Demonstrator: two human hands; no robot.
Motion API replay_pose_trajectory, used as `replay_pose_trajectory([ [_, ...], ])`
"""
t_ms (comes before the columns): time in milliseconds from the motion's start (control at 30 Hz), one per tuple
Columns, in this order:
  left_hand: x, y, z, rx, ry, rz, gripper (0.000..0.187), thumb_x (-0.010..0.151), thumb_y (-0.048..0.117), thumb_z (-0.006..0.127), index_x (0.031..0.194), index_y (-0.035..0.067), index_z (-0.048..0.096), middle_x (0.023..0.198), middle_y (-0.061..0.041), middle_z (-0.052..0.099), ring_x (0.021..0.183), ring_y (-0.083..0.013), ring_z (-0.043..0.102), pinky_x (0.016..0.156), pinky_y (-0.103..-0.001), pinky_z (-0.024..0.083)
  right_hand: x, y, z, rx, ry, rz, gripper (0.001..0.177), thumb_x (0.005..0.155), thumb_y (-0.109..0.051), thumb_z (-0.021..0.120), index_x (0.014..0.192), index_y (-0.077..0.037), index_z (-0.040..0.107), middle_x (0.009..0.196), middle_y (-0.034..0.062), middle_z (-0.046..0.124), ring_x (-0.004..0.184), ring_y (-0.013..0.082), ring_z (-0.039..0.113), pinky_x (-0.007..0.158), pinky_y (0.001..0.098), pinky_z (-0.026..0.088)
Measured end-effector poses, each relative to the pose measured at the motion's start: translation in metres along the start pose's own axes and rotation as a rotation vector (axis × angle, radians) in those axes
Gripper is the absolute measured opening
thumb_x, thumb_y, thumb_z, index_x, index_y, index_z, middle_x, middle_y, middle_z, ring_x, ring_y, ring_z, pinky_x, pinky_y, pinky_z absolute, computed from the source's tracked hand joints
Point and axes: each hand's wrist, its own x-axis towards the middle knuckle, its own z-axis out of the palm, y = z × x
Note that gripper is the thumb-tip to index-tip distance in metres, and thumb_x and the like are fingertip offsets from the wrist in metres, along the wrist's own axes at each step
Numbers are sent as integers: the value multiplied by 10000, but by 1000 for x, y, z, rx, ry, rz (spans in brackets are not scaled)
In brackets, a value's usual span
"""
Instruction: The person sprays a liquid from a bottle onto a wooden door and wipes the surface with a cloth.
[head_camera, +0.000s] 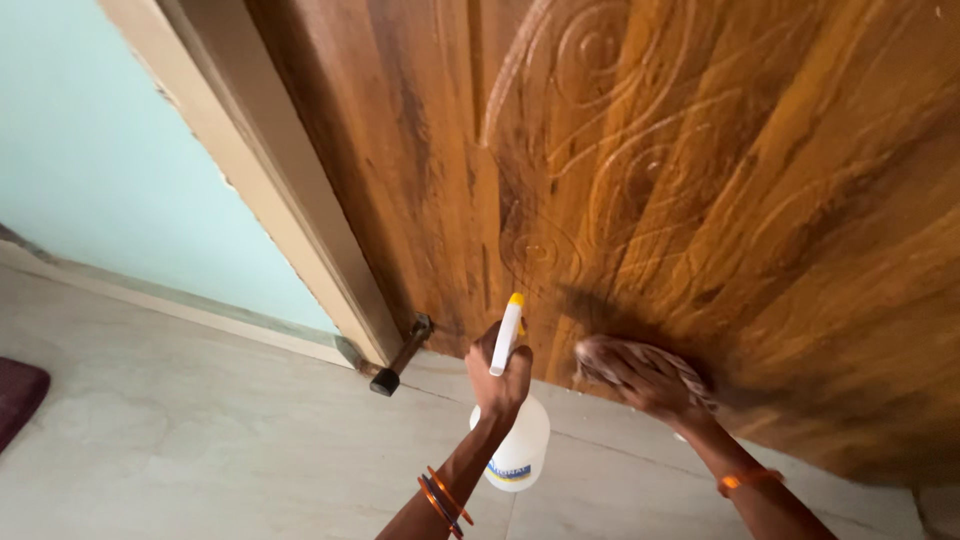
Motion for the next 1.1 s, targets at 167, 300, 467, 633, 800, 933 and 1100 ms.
replay_pose_trajectory([
  [167,-3,2,12,-12,-8,-32,234,685,66,562,881,-1,672,634,-170,618,550,-283,600,590,-379,520,84,-26,24,70,17,50,431,941,-162,613,1371,-135,628,1527,106,500,1394,261,522,1128,443,416],
  [300,-9,10,25,3,-5,-17,251,712,82,588,926,-1,689,653,-178,616,557,-289,583,586,-389,510,99,-28,16,59,-141,97,408,894,-180,627,1299,-131,638,1521,83,514,1411,259,517,1132,444,426],
  [467,-18,20,30,-78,-50,4,321,683,61,537,953,12,702,606,-157,555,510,-250,511,560,-367,496,23,-14,6,-10,33,115,425,952,-270,626,1371,-207,651,1468,58,566,1341,255,518,1070,437,435],
  [633,-28,19,41,-66,-89,19,346,671,61,536,968,22,709,584,-147,498,509,-229,422,521,-355,449,-94,-2,11,-112,-77,116,387,930,-308,631,1310,-273,697,1378,37,626,1277,266,540,1004,463,467],
  [800,-39,14,59,2,-103,169,147,716,72,590,830,-18,607,623,-152,491,565,-262,359,527,-365,429,-143,-6,7,-28,-175,292,308,858,-258,648,1143,-347,726,1316,45,630,1239,297,548,989,573,431],
  [933,-46,21,72,-74,-182,111,273,691,88,542,915,28,685,591,-152,510,500,-261,444,518,-374,454,-118,25,-10,-231,159,238,307,990,-247,625,1260,-331,744,1409,61,568,1275,275,520,1026,515,376],
  [1100,-56,24,99,-28,-177,166,181,701,98,569,840,32,666,630,-130,569,557,-214,505,545,-370,491,-86,44,-47,-242,65,120,411,990,-396,524,1392,-345,594,1449,67,544,1309,294,505,1057,521,392],
])
